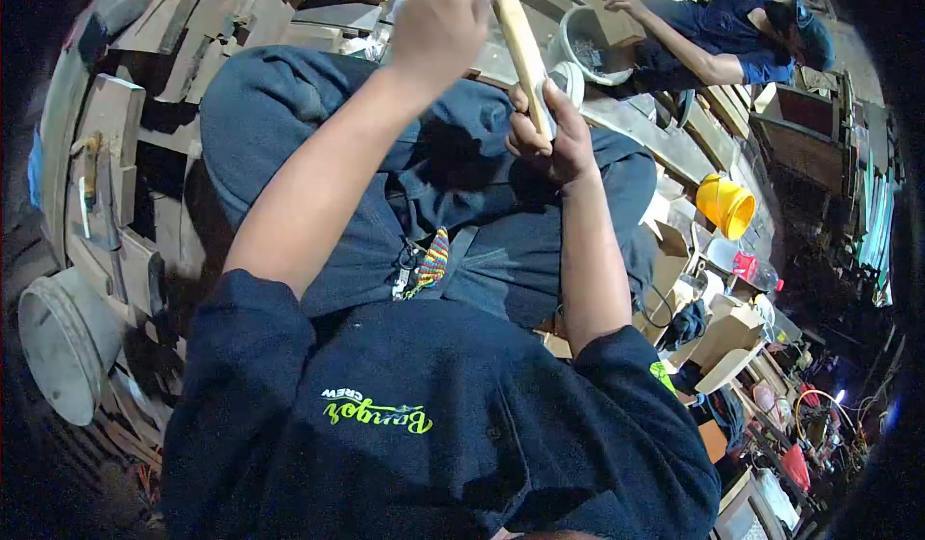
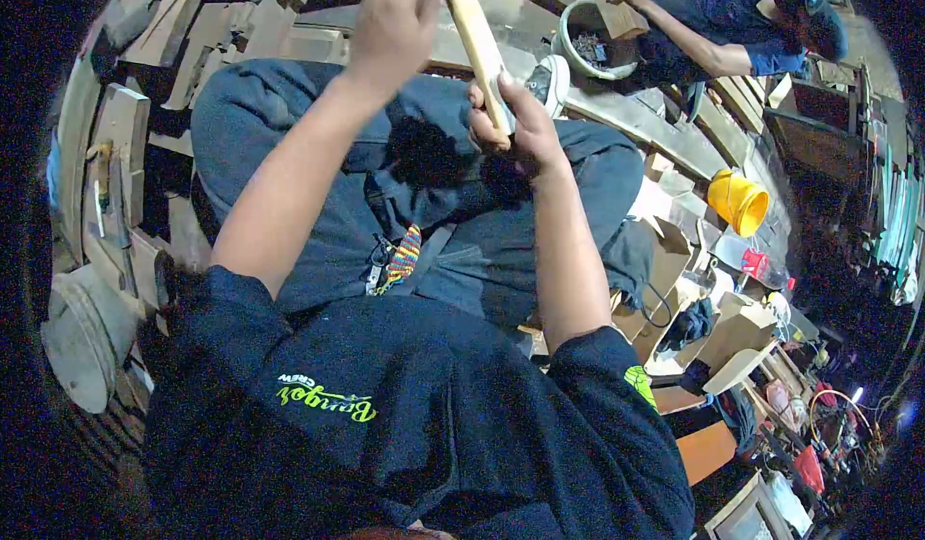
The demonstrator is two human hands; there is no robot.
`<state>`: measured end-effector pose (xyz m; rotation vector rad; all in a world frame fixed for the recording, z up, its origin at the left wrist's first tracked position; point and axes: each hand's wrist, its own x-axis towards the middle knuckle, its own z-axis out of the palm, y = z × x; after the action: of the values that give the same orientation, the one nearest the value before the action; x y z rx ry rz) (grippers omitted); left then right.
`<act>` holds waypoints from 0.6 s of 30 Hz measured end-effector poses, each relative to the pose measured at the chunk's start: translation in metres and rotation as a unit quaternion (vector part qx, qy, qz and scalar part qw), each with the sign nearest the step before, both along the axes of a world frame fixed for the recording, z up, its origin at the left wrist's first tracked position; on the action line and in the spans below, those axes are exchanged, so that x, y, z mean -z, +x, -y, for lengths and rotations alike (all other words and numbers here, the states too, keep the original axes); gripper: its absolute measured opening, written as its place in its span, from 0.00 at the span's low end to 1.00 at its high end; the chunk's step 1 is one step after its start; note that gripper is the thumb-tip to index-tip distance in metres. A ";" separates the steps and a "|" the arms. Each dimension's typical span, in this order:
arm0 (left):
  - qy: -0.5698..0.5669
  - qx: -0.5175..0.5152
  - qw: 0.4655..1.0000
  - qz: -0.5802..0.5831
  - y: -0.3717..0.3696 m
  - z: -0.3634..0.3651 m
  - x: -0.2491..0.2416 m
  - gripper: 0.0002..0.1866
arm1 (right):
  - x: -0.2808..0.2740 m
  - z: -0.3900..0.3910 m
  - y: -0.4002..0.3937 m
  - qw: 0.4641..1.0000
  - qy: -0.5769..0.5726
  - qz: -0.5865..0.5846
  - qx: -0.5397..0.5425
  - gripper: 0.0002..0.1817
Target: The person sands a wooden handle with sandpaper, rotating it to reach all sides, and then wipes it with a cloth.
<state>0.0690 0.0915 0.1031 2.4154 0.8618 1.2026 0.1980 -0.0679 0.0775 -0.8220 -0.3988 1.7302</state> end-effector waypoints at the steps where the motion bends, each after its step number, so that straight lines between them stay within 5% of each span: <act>1: -0.006 0.023 1.000 0.019 -0.001 0.010 0.000 0.14 | -0.001 0.002 0.000 1.000 -0.014 0.004 0.005 0.25; 3: -0.003 0.130 0.991 0.029 -0.005 0.031 -0.002 0.14 | -0.003 0.001 0.001 1.000 -0.009 -0.003 0.012 0.25; 5: -0.030 0.118 0.991 -0.061 -0.008 0.025 -0.012 0.14 | -0.003 0.004 0.000 0.999 -0.030 0.026 0.031 0.25; 7: -0.003 -0.013 1.000 -0.016 0.004 -0.001 -0.003 0.08 | -0.003 0.000 0.000 1.000 0.000 0.006 0.007 0.25; 9: -0.060 0.007 0.998 0.003 -0.001 -0.003 -0.017 0.06 | -0.002 0.000 0.000 0.999 0.014 0.046 0.004 0.26; 11: -0.124 0.072 0.990 -0.006 -0.008 0.016 -0.031 0.16 | -0.002 0.003 -0.002 0.992 0.032 0.118 0.029 0.25; 13: -0.047 0.149 0.986 -0.054 -0.012 0.027 -0.021 0.15 | 0.005 0.003 -0.002 0.980 -0.003 0.194 0.054 0.19; 16: -0.011 0.091 0.995 -0.035 -0.007 0.003 -0.023 0.15 | 0.009 -0.005 -0.001 0.974 0.015 0.228 -0.005 0.18; 17: -0.140 0.037 0.988 -0.046 -0.008 0.001 -0.034 0.15 | 0.011 -0.003 0.000 0.974 0.015 0.227 -0.006 0.18; 18: -0.067 0.038 0.996 -0.043 -0.004 -0.004 -0.015 0.12 | 0.014 -0.001 -0.001 0.962 0.008 0.273 -0.014 0.18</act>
<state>0.0650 0.0959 0.1183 2.3837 0.8394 0.9877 0.1974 -0.0667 0.0633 -1.2873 -0.7943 1.5020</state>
